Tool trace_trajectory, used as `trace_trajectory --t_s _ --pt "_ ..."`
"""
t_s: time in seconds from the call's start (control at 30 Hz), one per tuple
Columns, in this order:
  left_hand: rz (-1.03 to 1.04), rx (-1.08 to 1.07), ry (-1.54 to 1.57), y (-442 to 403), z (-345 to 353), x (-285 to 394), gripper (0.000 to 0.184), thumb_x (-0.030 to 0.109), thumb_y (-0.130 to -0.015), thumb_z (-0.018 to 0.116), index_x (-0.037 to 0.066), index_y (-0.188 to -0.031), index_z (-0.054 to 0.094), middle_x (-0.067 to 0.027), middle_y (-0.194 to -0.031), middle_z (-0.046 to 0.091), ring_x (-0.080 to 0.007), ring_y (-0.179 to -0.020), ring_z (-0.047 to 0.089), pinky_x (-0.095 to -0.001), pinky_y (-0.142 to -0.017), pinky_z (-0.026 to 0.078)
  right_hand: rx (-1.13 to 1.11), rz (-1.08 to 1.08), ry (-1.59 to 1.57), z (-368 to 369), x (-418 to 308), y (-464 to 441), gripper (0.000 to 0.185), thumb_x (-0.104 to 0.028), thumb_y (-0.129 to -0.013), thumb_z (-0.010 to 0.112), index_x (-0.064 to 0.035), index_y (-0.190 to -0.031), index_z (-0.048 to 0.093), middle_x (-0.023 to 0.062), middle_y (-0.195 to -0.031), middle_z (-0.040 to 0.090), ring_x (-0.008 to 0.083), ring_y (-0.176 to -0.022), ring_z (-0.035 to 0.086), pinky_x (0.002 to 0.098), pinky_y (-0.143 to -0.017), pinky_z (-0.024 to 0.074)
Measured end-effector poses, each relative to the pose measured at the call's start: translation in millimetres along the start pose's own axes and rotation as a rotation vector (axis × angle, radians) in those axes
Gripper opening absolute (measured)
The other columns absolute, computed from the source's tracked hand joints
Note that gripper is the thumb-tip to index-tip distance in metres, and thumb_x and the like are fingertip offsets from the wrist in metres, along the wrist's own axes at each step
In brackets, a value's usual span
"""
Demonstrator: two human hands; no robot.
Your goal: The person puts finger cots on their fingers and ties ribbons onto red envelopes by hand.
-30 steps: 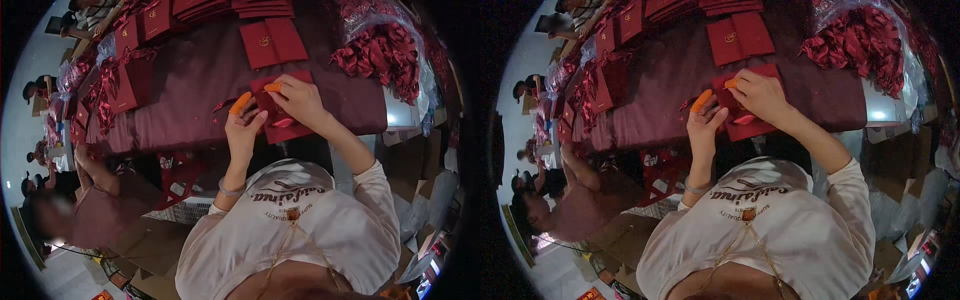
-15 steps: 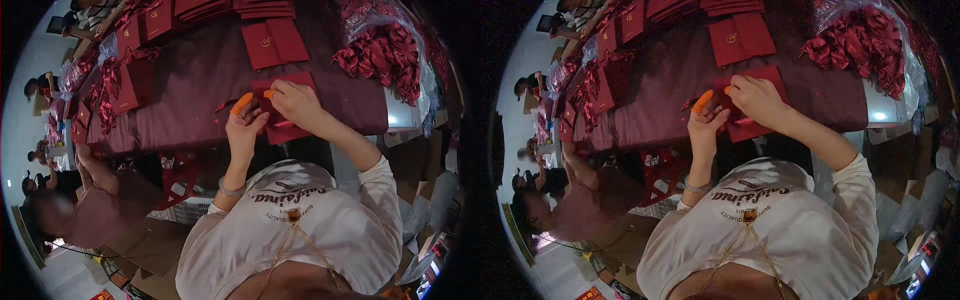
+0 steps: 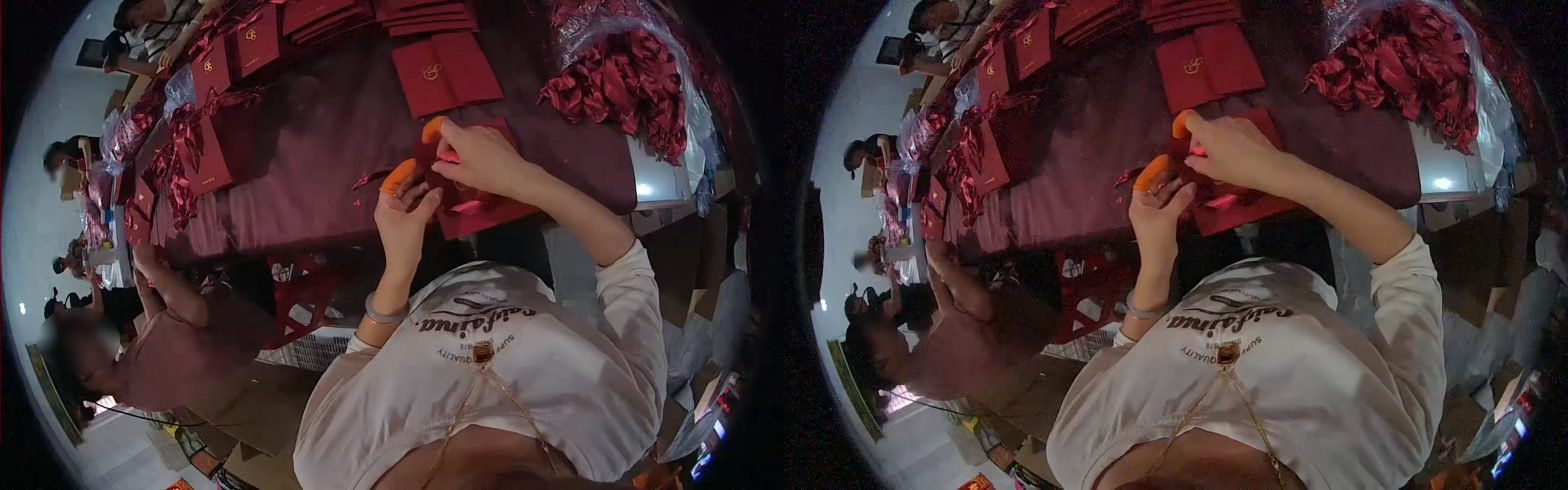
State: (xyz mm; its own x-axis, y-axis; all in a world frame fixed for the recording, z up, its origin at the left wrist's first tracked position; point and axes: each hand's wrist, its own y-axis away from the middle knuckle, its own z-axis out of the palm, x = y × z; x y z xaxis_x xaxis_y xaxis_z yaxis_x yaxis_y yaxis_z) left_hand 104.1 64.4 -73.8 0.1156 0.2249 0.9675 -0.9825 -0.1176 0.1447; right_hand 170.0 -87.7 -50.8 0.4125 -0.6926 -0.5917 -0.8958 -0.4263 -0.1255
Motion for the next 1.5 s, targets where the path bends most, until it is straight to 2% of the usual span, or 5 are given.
trace_trajectory --t_s 0.33,0.7,1.0,1.3,1.5 --pt "0.083 -0.057 -0.011 -0.5 -6.9 1.5 0.038 -0.004 -0.079 0.062 0.002 -0.115 0.051 -0.0060 -0.105 0.058 -0.0103 -0.089 0.052 -0.0234 -0.075 0.046 -0.010 0.038 -0.584 16.4 24.6 8.7 0.017 -0.013 -0.086 0.058 -0.0016 -0.098 0.061 0.0057 -0.091 0.061 0.0125 -0.082 0.057 0.0254 -0.074 0.0447" --pt "0.644 -0.023 -0.976 -35.4 -3.4 10.6 0.038 -0.004 -0.063 0.064 0.004 -0.101 0.063 -0.0072 -0.067 0.057 -0.0217 -0.057 0.055 -0.0321 -0.057 0.047 -0.007 0.151 -0.922 13.6 24.5 11.7 0.026 -0.017 -0.092 0.051 -0.0025 -0.112 0.056 0.0011 -0.083 0.058 0.0061 -0.076 0.054 0.0231 -0.068 0.0448" --pt "-0.105 -0.500 -0.616 -60.8 -38.7 61.1 0.046 -0.005 -0.067 0.069 0.003 -0.111 0.059 -0.0009 -0.067 0.060 -0.0035 -0.058 0.047 -0.0199 -0.054 0.039 0.004 0.108 -1.106 13.6 31.5 13.5 0.028 -0.012 -0.092 0.043 -0.0001 -0.114 0.055 0.0012 -0.077 0.055 0.0058 -0.069 0.050 0.0202 -0.064 0.0413" --pt "0.725 0.141 -1.084 -32.7 -112.4 48.9 0.040 0.000 -0.073 0.069 0.005 -0.112 0.059 -0.0057 -0.092 0.066 -0.0108 -0.076 0.058 -0.0229 -0.072 0.046 -0.066 0.111 -0.933 11.5 22.0 13.5 0.025 -0.011 -0.090 0.046 -0.0018 -0.111 0.058 -0.0006 -0.076 0.056 0.0051 -0.066 0.049 0.0202 -0.061 0.0410" --pt "0.565 -0.057 -0.901 27.2 -57.5 21.2 0.020 0.000 -0.075 0.066 0.001 -0.095 0.063 -0.0102 -0.085 0.063 -0.0256 -0.077 0.060 -0.0313 -0.072 0.047 -0.011 0.034 -0.853 15.6 21.8 14.4 0.023 -0.014 -0.089 0.052 -0.0033 -0.108 0.060 -0.0016 -0.071 0.056 0.0036 -0.066 0.051 0.0190 -0.060 0.0414"
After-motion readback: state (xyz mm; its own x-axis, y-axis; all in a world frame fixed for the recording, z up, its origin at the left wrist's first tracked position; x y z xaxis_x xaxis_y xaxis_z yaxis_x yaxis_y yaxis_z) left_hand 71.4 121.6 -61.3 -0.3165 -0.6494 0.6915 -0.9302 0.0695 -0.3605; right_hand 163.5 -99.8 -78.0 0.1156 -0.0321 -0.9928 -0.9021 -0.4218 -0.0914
